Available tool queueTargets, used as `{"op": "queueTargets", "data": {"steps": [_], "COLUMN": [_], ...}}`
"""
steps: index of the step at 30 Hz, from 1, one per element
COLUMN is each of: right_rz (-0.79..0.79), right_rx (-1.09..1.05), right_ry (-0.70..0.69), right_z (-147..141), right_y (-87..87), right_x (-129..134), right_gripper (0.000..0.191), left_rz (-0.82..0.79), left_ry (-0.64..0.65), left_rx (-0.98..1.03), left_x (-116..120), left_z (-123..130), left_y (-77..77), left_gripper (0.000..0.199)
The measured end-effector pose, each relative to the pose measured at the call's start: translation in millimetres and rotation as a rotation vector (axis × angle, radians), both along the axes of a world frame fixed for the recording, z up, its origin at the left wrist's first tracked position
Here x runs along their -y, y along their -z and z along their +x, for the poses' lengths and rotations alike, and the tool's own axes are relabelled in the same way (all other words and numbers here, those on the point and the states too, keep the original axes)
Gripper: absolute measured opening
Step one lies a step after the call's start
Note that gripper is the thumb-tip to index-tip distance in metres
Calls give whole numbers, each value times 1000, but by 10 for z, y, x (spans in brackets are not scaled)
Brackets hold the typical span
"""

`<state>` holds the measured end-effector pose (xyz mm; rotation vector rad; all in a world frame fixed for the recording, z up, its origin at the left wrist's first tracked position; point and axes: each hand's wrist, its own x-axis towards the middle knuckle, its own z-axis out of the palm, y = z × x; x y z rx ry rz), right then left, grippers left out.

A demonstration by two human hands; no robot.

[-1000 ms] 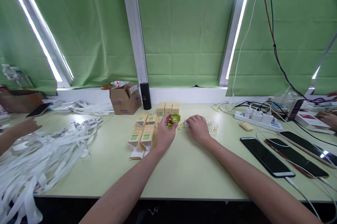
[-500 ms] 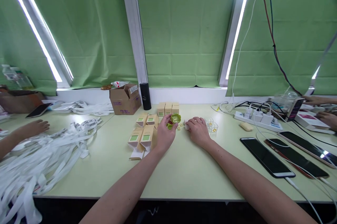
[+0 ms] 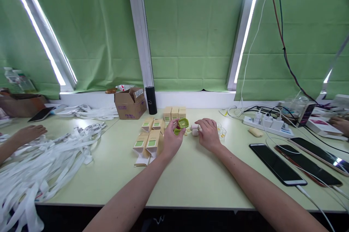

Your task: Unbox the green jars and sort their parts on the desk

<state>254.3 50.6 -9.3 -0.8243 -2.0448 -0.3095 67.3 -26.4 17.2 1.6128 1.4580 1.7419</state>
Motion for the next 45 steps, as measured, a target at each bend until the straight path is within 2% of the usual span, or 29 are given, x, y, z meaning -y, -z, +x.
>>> {"op": "queueTargets", "data": {"steps": [5,8,11,17,20,24,31,33,35,40,43,45], "right_rz": [165,156,95,-26,-28,-38,-156,-193,-210,-270,-297,-287], "right_rx": [-152,-146,-173,-298,-313,-350,-418,-425,-427,-433,-453,-464], "right_ry": [-167,-268,-336,-354,-359,-358,-364,-379,-397,-450,-489,-495], "right_z": [12,-9,-56,-173,-199,-210,-178,-160,-144,-121,-116,-110], "right_y": [-193,-256,-238,-115,-87,-79,-76,-82,-88,-74,-61,-65], "right_x": [105,216,323,404,416,443,479,491,500,501,491,482], "right_gripper": [39,41,46,55,55,52,40,39,39,42,43,44], "left_rz": [7,3,-3,19,-38,-154,-154,-122,-58,76,120,149], "left_ry": [99,157,209,299,347,393,451,435,363,92,73,78], "left_rx": [100,160,199,212,241,217,66,-3,-104,-186,-190,-207], "left_x": [14,12,5,1,3,16,9,1,-1,20,35,40], "left_z": [13,31,52,107,123,134,164,151,128,82,80,82], "left_y": [6,0,-7,-28,-34,-16,52,60,63,61,49,39], "left_gripper": [42,44,47,51,56,68,75,72,65,25,33,29]}}
